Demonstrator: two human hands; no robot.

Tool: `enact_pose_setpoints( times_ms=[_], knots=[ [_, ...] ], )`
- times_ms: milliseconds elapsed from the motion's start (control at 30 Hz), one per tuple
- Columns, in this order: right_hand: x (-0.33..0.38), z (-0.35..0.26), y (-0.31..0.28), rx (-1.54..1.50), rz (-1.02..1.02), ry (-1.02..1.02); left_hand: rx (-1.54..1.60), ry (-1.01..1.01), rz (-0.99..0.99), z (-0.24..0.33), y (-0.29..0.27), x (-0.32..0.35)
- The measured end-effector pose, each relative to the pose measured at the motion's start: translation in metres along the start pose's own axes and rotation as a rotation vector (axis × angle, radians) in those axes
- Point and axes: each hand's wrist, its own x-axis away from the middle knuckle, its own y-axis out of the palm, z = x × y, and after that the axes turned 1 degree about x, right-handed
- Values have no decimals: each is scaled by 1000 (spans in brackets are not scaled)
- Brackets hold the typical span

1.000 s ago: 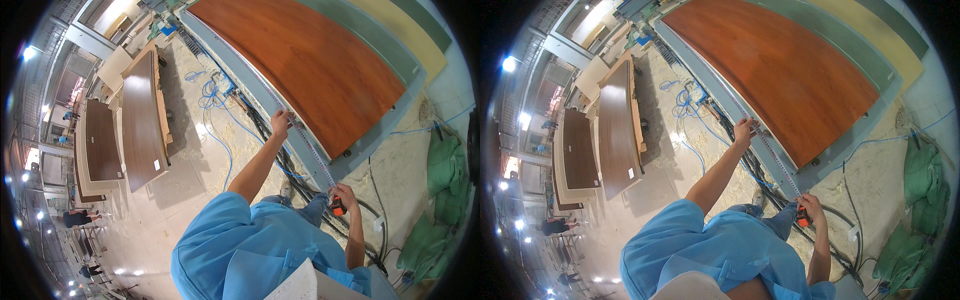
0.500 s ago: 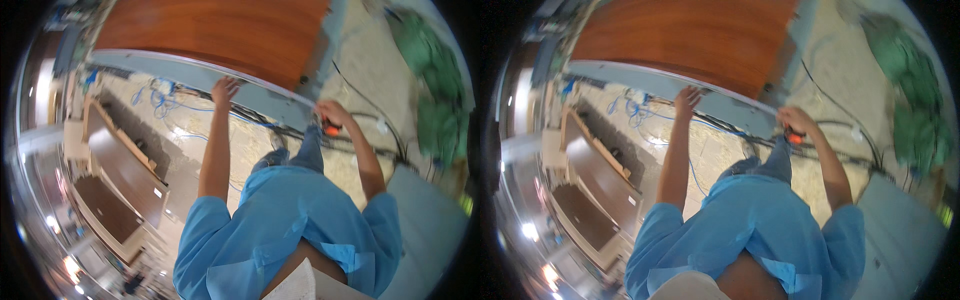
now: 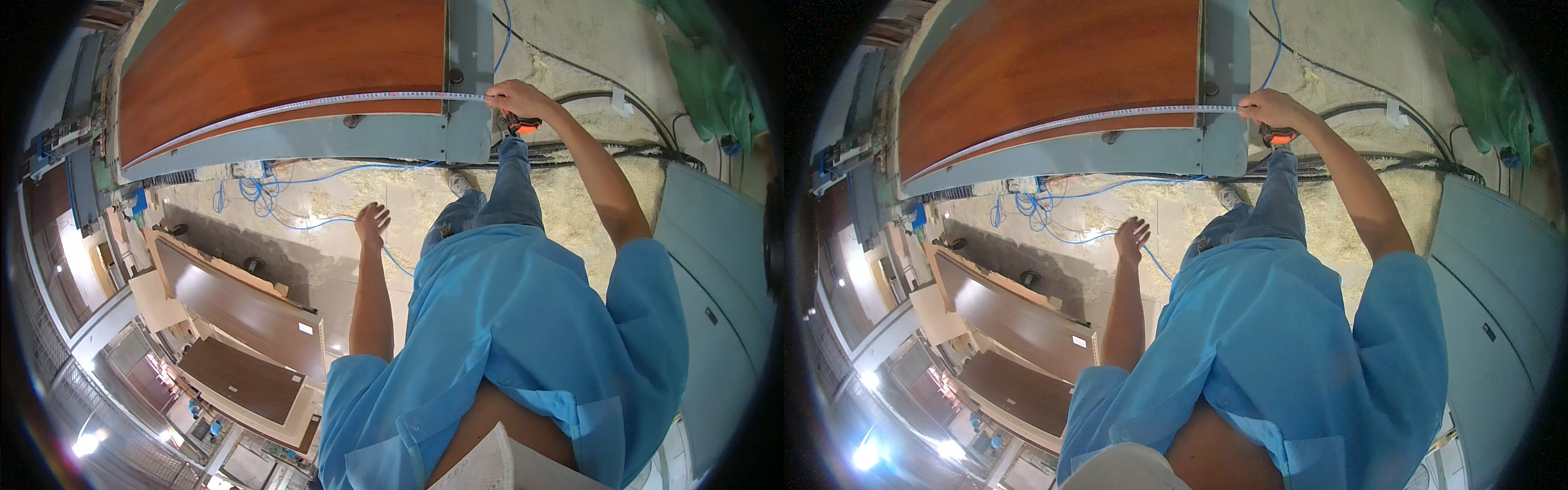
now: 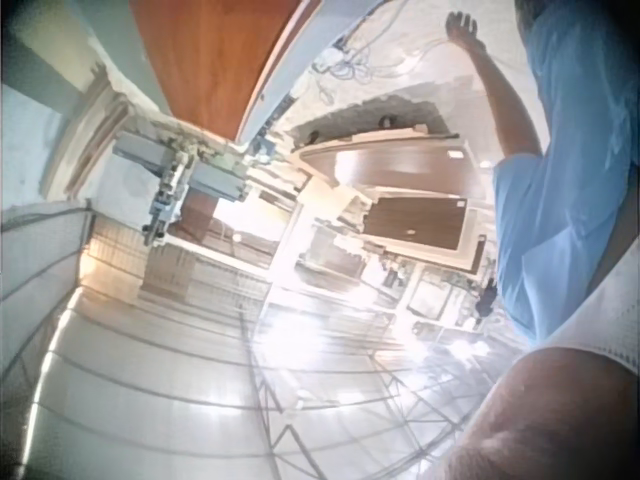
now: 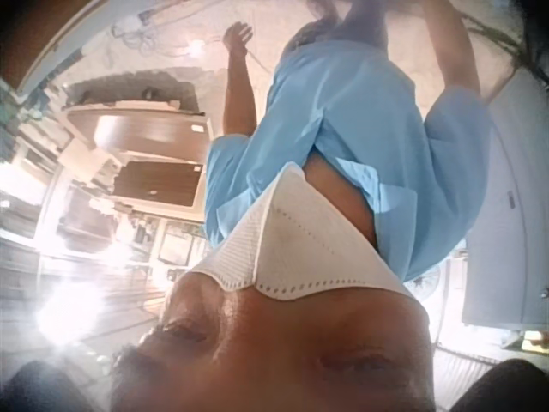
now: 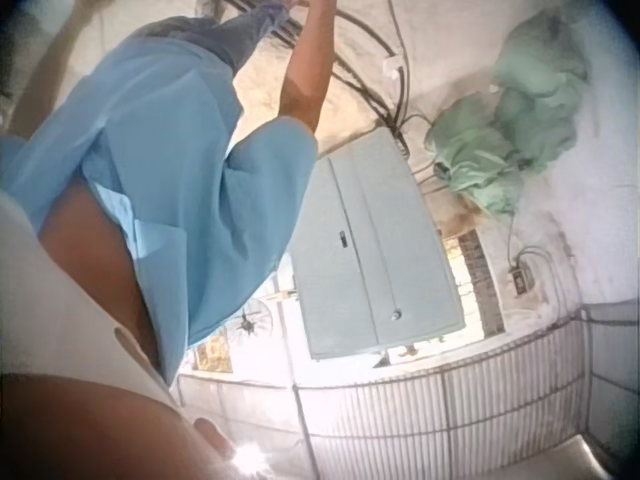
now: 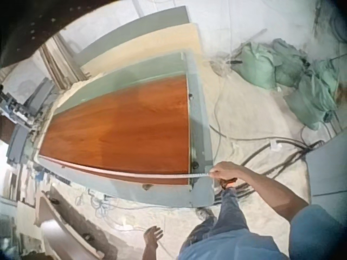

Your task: The person uses a tape measure to measure the length and width of a wooden board on a workbench. They then walk to a nearby desk and place the tape measure on the desk.

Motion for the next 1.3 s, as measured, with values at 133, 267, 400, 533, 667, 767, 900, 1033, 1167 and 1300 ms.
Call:
enact_pose_setpoints(
  times_ms=[133,267,400,533,667,767,900,1033,1167,1300],
  knots=[
    [-2,3,5,16,-11,7,-44,-165,14,-34,-13,6],
    [0,6,13,-7,3,1,-134,-223,-8,-48,-15,14],
    [0,9,19,4,21,12,-176,-197,-90,-44,-8,16],
    [2,7,20,-7,28,34,-174,-142,-132,-35,2,15],
    [5,3,21,11,43,35,-175,-112,-150,-28,5,12],
    [6,2,22,14,50,31,-159,-110,-136,-28,1,10],
    [4,4,24,56,68,14,-203,-139,-128,-38,-9,10],
    [3,6,27,44,71,16,-176,-148,-121,-50,-21,12],
    [4,4,27,36,83,-10,-160,-153,-110,-59,-28,13],
    [5,2,24,0,36,36,-166,-176,-95,-59,-24,9]
  ],
)
